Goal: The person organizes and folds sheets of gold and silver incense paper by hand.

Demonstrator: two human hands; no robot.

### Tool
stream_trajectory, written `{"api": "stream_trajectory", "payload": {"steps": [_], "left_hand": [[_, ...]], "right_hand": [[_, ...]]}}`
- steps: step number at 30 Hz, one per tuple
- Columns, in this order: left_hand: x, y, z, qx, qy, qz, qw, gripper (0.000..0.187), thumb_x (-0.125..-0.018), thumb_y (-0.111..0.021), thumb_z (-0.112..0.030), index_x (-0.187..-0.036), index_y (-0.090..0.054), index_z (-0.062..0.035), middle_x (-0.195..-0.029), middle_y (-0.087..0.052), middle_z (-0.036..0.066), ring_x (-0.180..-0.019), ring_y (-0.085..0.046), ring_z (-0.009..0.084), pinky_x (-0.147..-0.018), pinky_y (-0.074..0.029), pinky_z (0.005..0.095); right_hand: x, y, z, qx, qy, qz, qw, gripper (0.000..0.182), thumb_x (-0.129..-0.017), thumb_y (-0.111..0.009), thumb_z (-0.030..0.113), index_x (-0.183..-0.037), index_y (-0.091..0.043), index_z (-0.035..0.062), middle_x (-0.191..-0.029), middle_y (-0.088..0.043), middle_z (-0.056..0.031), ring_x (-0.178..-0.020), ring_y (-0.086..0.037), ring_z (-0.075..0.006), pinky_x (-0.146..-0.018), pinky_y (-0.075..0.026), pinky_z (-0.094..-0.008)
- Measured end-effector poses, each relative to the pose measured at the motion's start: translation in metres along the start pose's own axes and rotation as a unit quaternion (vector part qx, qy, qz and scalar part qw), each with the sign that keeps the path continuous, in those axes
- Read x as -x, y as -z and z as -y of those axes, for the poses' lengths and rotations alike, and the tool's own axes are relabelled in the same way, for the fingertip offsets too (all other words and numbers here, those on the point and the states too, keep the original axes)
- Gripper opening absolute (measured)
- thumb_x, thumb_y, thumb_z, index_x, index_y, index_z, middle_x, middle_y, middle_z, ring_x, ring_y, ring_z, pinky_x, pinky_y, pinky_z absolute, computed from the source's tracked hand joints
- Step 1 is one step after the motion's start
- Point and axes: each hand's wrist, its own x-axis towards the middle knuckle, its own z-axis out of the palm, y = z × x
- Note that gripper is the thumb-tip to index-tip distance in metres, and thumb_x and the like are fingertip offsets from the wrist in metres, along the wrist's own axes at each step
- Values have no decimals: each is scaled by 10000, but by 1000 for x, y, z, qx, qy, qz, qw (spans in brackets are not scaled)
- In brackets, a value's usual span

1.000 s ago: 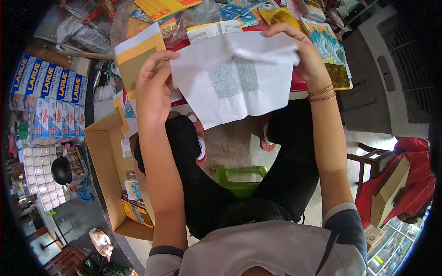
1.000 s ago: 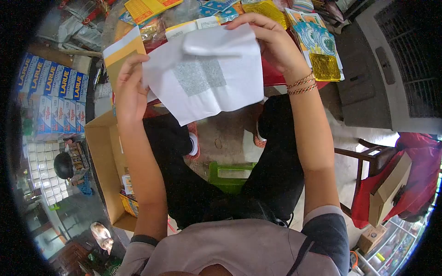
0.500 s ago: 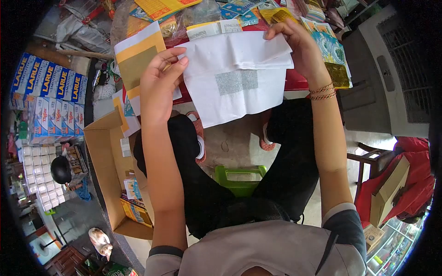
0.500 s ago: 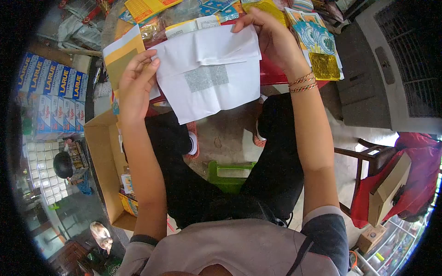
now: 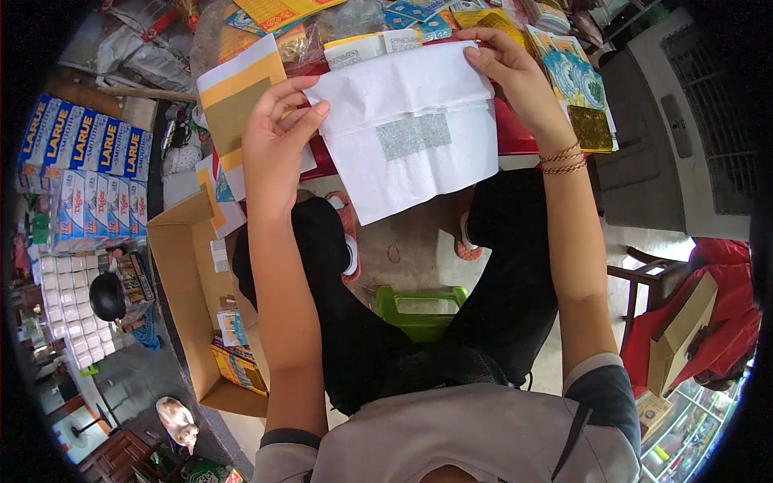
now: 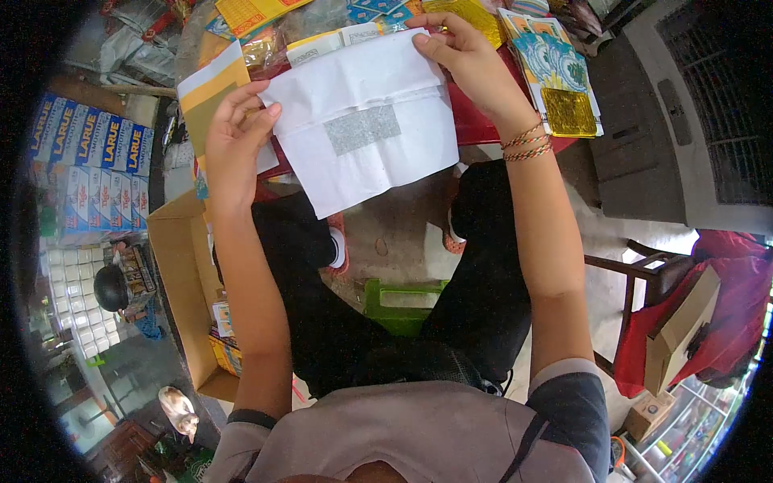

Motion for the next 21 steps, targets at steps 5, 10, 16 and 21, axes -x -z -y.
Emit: {"api": "stream_trajectory", "payload": {"steps": [5,10,16,21], "left_hand": [[-2,1,3,-21,-6,-22,1000,324,-816,-677,-42,-1127,-590,-28,-958,-592,23,-828,-561,80,-747,-433,205],[-3,-8,4,24,18,-58,998,343,-866,-623,-97,-1196,-555,-30,-1091,-591,64,-896,-564,90,-766,-441,221],[-1,-1,-2,205,70,0,976,427,-873,-491,-32,-1297,-463,6,-1208,-531,133,-987,-552,143,-850,-477,325],[1,0,-3,153,71,23,985,500,-867,-509,-38,-1341,-376,49,-1276,-486,161,-1027,-555,167,-879,-480,344]], "right_hand": [[8,-10,11,11,40,42,998,573,-854,-681,257,-1347,-424,116,-1211,-552,-78,-1102,-526,-145,-946,-418,-289],[6,-7,8,32,69,95,993,922,-695,-808,271,-1440,-281,139,-1391,-398,-138,-1295,-371,-219,-1065,-313,-347],[12,-9,13,233,154,114,953,1111,-598,-858,210,-1479,-183,157,-1512,-233,-88,-1380,-245,-233,-1116,-237,-352],[5,-8,2,118,57,15,991,345,-878,-636,245,-1173,-586,74,-1043,-632,-40,-928,-586,-99,-844,-468,-250]]}}
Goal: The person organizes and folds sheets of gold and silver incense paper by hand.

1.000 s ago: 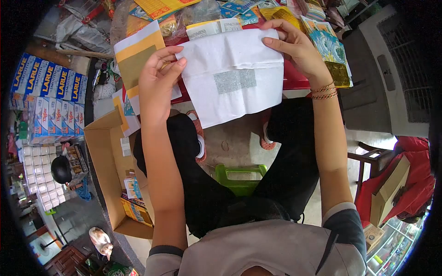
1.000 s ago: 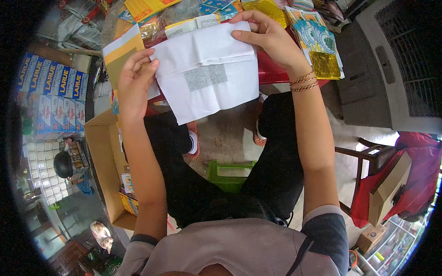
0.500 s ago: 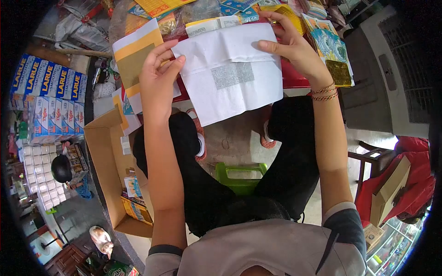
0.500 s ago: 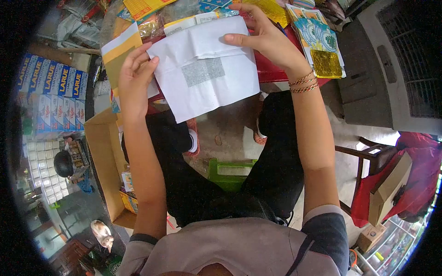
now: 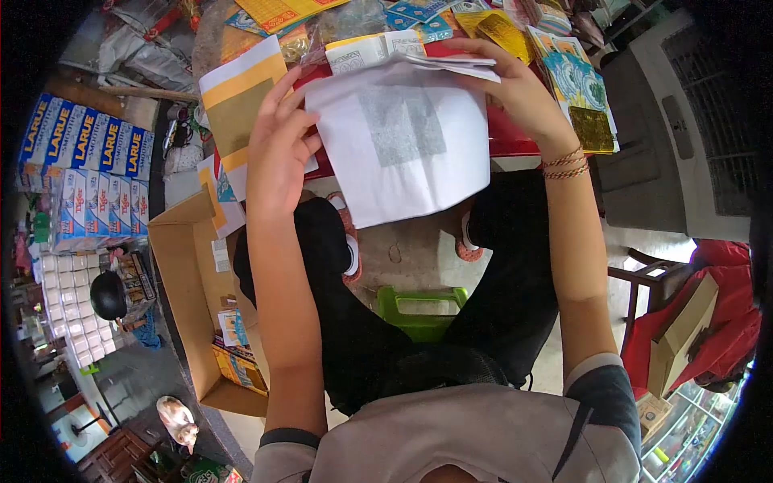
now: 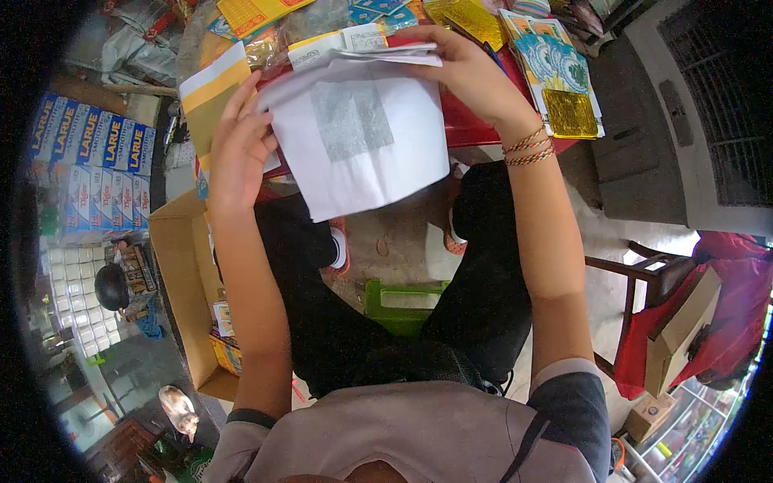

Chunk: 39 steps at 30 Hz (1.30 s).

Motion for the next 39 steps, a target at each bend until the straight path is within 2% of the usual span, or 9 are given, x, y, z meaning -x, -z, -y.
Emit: {"api": "stream_trajectory", "payload": {"steps": [3,11,13,17,19,21,23,28,39], "left_hand": [[0,-15,-2,-68,-10,-52,996,486,-886,-581,-121,-1307,-407,50,-1190,-549,131,-973,-572,157,-856,-486,325],[-15,-19,2,-3,-34,-69,997,252,-899,-618,-182,-1055,-558,6,-975,-628,46,-845,-568,76,-744,-469,224],[-14,-23,-7,-3,-58,-86,995,223,-905,-609,-181,-1029,-568,0,-984,-627,47,-844,-562,63,-720,-459,206],[-18,-58,-56,-38,-212,-81,973,263,-920,-592,-180,-1087,-541,16,-1002,-625,56,-882,-559,78,-767,-429,203],[-19,-66,-71,-31,-280,-67,957,277,-926,-587,-180,-1105,-529,23,-1012,-625,61,-903,-559,85,-794,-422,207],[-29,-67,-81,-116,-386,-10,915,378,-913,-608,-167,-1189,-462,47,-1053,-619,100,-927,-568,119,-828,-430,241],[-30,-74,-78,-105,-377,-12,920,370,-917,-601,-156,-1188,-457,51,-1100,-610,123,-985,-559,137,-892,-406,251],[-37,-74,-46,-108,-356,-58,927,360,-927,-588,-143,-1194,-436,45,-1055,-609,94,-968,-549,114,-880,-405,238],[-39,-59,-30,-95,-323,-46,940,287,-939,-575,-159,-1124,-440,15,-1013,-622,93,-917,-544,92,-831,-421,230]], "right_hand": [[-4,3,3,-127,-103,-4,987,377,-866,-652,257,-1157,-584,26,-1004,-637,-44,-899,-592,-96,-818,-471,-229],[-7,-6,20,-166,-72,-73,981,425,-846,-684,283,-1152,-588,3,-1003,-640,-59,-863,-605,-98,-751,-492,-230],[-6,-2,30,-236,-139,-32,961,419,-835,-697,281,-1140,-606,9,-1022,-646,-67,-890,-612,-101,-746,-492,-233],[-19,4,58,-196,-28,-39,979,389,-831,-700,265,-1126,-622,24,-1029,-654,-77,-917,-620,-117,-760,-494,-245],[-23,3,88,-239,49,-132,961,389,-825,-710,211,-1133,-595,4,-1041,-641,-47,-895,-609,-108,-781,-475,-233],[-25,-7,115,-255,76,-175,948,265,-922,-567,138,-1162,-576,25,-1011,-647,-43,-836,-609,-110,-719,-496,-248],[-25,-9,118,-249,132,-200,938,365,-888,-637,172,-1202,-552,7,-1059,-629,-33,-940,-568,-95,-823,-453,-249],[-22,-19,74,-131,182,-239,945,351,-817,-720,206,-1060,-606,-20,-964,-659,-58,-854,-606,-107,-761,-486,-251],[-8,-20,59,-153,122,-257,946,335,-851,-691,158,-1111,-569,-15,-993,-630,-51,-891,-576,-100,-780,-473,-252]]}}
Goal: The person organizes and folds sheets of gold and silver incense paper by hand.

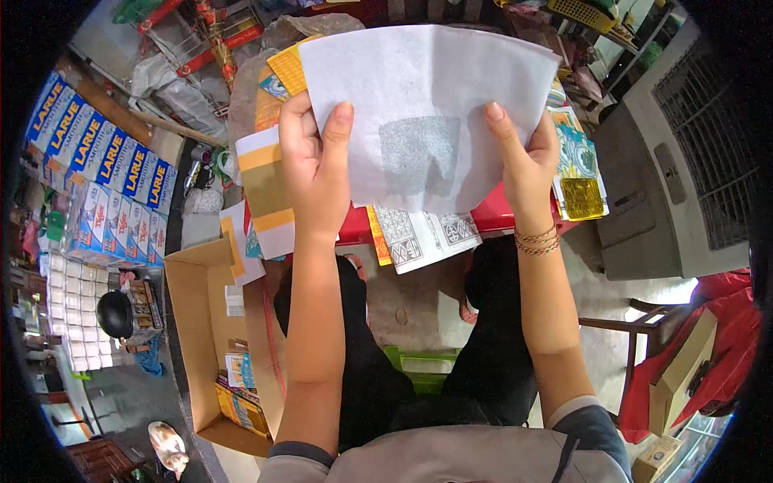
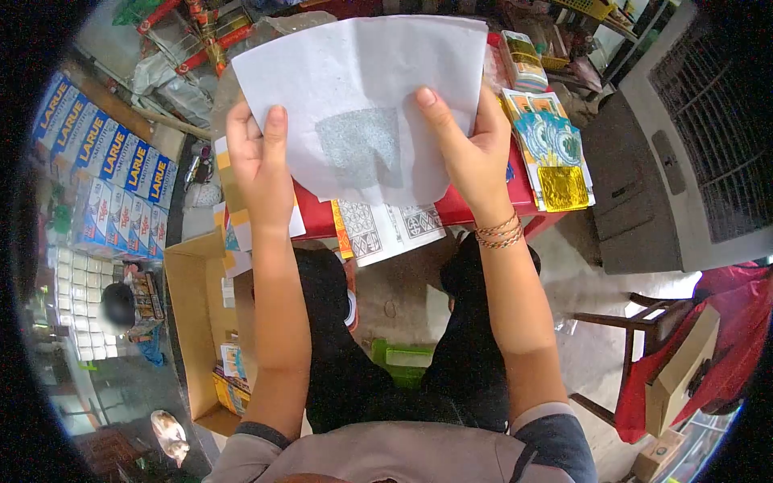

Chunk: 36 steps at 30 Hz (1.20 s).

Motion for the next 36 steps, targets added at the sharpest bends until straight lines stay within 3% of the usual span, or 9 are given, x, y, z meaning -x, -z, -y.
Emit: {"api": "stream_trajectory", "payload": {"steps": [4,10,14,17,19,21,28,36], "left_hand": [[3,-4,-3,9,-34,-8,999,281,-938,-574,-154,-1121,-442,15,-1032,-625,112,-927,-549,96,-829,-423,228],[3,-6,-26,12,34,-34,999,320,-923,-598,-151,-1142,-445,25,-1027,-654,141,-918,-584,114,-831,-428,222],[2,3,-29,-33,61,-42,997,373,-914,-607,-152,-1186,-454,52,-1048,-658,145,-929,-593,120,-840,-432,228],[3,16,-7,19,143,-27,989,381,-905,-617,-158,-1189,-487,60,-1088,-642,145,-958,-582,116,-847,-428,225],[5,28,12,59,242,16,968,372,-897,-622,-163,-1182,-519,53,-1107,-629,128,-976,-573,116,-853,-423,221],[6,36,24,71,265,23,961,359,-895,-622,-166,-1172,-529,45,-1093,-629,114,-972,-572,115,-847,-426,221],[10,44,28,81,377,71,920,330,-891,-616,-150,-1163,-531,15,-998,-640,68,-870,-607,102,-713,-493,232],[9,57,29,10,368,129,921,337,-898,-594,-126,-1196,-503,2,-1001,-652,61,-838,-620,84,-690,-509,217]], "right_hand": [[3,-1,0,8,13,2,1000,324,-866,-674,164,-1115,-569,-14,-993,-630,-47,-890,-572,-92,-783,-463,-238],[-4,7,7,-60,-12,-10,998,256,-884,-636,148,-1068,-595,-25,-941,-638,-32,-828,-567,-67,-745,-447,-207],[-5,12,17,-52,-82,36,995,230,-900,-601,150,-1047,-613,-27,-930,-644,-33,-806,-574,-59,-719,-444,-189],[-8,16,-3,-111,-226,93,963,238,-893,-607,169,-1057,-622,-3,-944,-651,-42,-800,-592,-63,-703,-460,-194],[-11,25,-26,-99,-269,112,951,245,-891,-608,174,-1063,-620,0,-939,-651,-33,-796,-595,-65,-707,-462,-191],[-12,26,-26,-105,-326,146,928,237,-887,-609,184,-1056,-624,19,-904,-643,2,-766,-595,-54,-704,-474,-187],[-16,45,-59,-67,-325,189,924,217,-889,-613,202,-1033,-626,40,-855,-626,26,-726,-582,-35,-664,-485,-200],[-15,42,-52,-83,-335,181,921,250,-878,-614,183,-1094,-621,58,-884,-637,20,-759,-608,-53,-683,-503,-216]]}}
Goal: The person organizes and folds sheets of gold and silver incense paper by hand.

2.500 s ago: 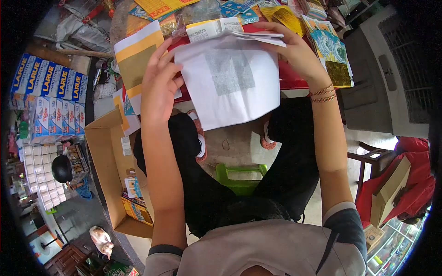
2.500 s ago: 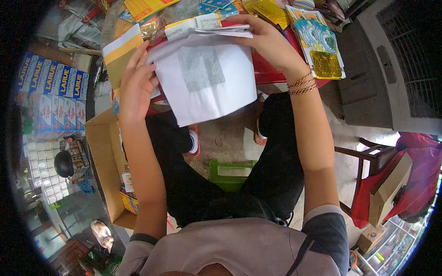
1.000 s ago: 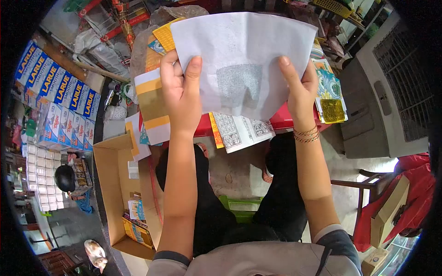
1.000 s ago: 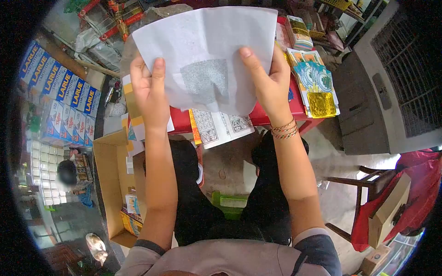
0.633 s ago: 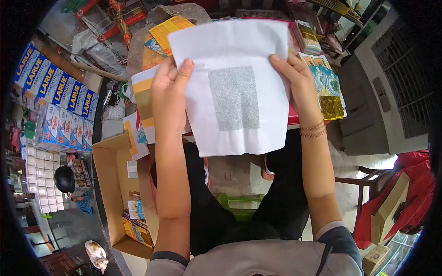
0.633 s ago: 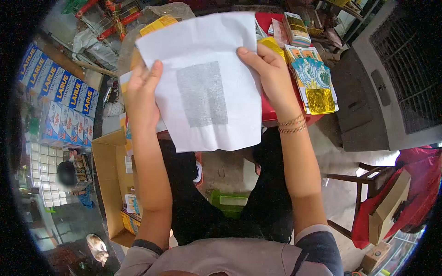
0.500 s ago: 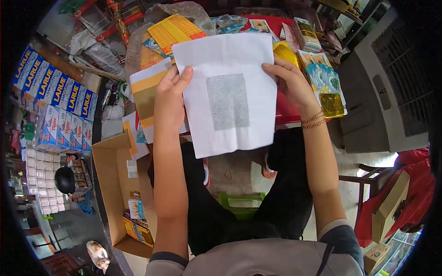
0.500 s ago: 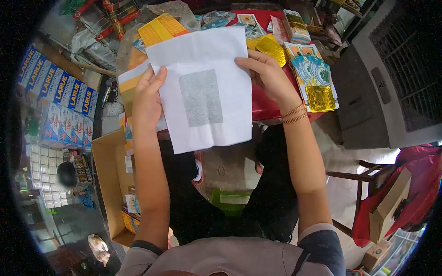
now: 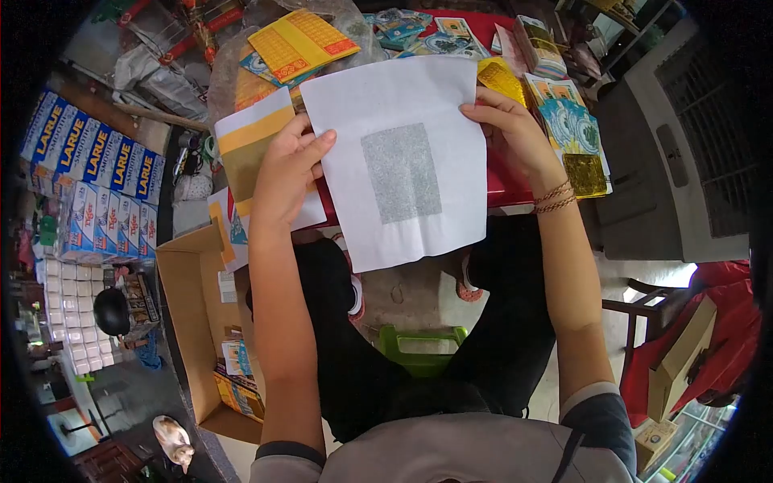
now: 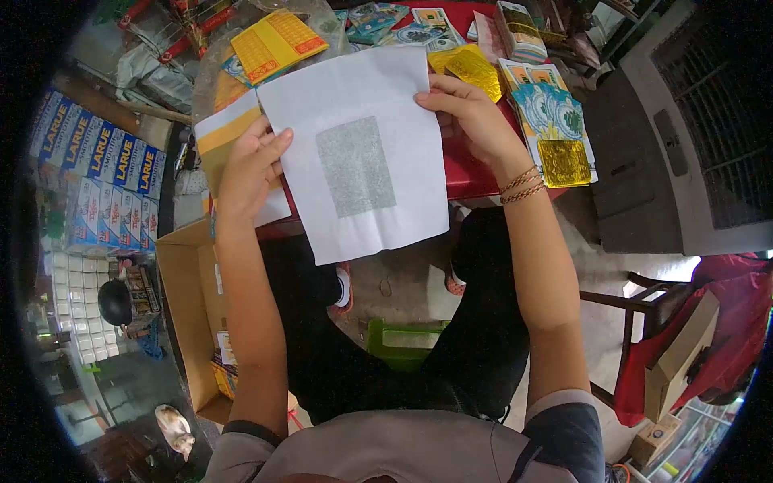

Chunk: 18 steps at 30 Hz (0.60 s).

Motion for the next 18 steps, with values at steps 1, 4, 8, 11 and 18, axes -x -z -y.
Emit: {"api": "stream_trajectory", "payload": {"steps": [1,4,8,11,18], "left_hand": [[1,0,-2,-4,-11,2,1000,334,-901,-586,-118,-1203,-498,-3,-1012,-652,65,-839,-619,83,-695,-509,215],[4,-1,-6,6,-22,-20,1000,257,-906,-560,-95,-1151,-532,-22,-979,-647,51,-831,-615,79,-707,-512,228],[2,21,-3,-8,-26,80,996,143,-921,-511,-67,-1051,-565,-45,-935,-635,29,-829,-615,84,-739,-523,255],[4,18,-3,-2,-6,92,996,109,-933,-469,-52,-966,-572,-59,-894,-618,9,-823,-607,81,-729,-521,261],[2,15,-2,1,2,91,996,102,-955,-442,-78,-973,-542,-86,-902,-605,0,-820,-591,75,-717,-510,258]], "right_hand": [[1,0,1,1,-1,0,1000,250,-878,-614,183,-1094,-621,58,-884,-637,20,-759,-608,-53,-683,-503,-216],[1,3,1,-33,-1,4,999,246,-877,-602,150,-1101,-618,49,-916,-647,11,-781,-623,-62,-696,-515,-230],[5,4,3,-15,49,30,998,211,-892,-521,79,-1059,-643,38,-971,-660,-24,-860,-615,-82,-771,-498,-238],[5,7,5,23,101,50,993,228,-896,-467,42,-1012,-663,29,-986,-666,-43,-911,-603,-101,-819,-475,-240],[6,8,6,96,147,56,983,250,-896,-433,4,-948,-677,17,-973,-672,-44,-928,-599,-122,-864,-454,-248]]}}
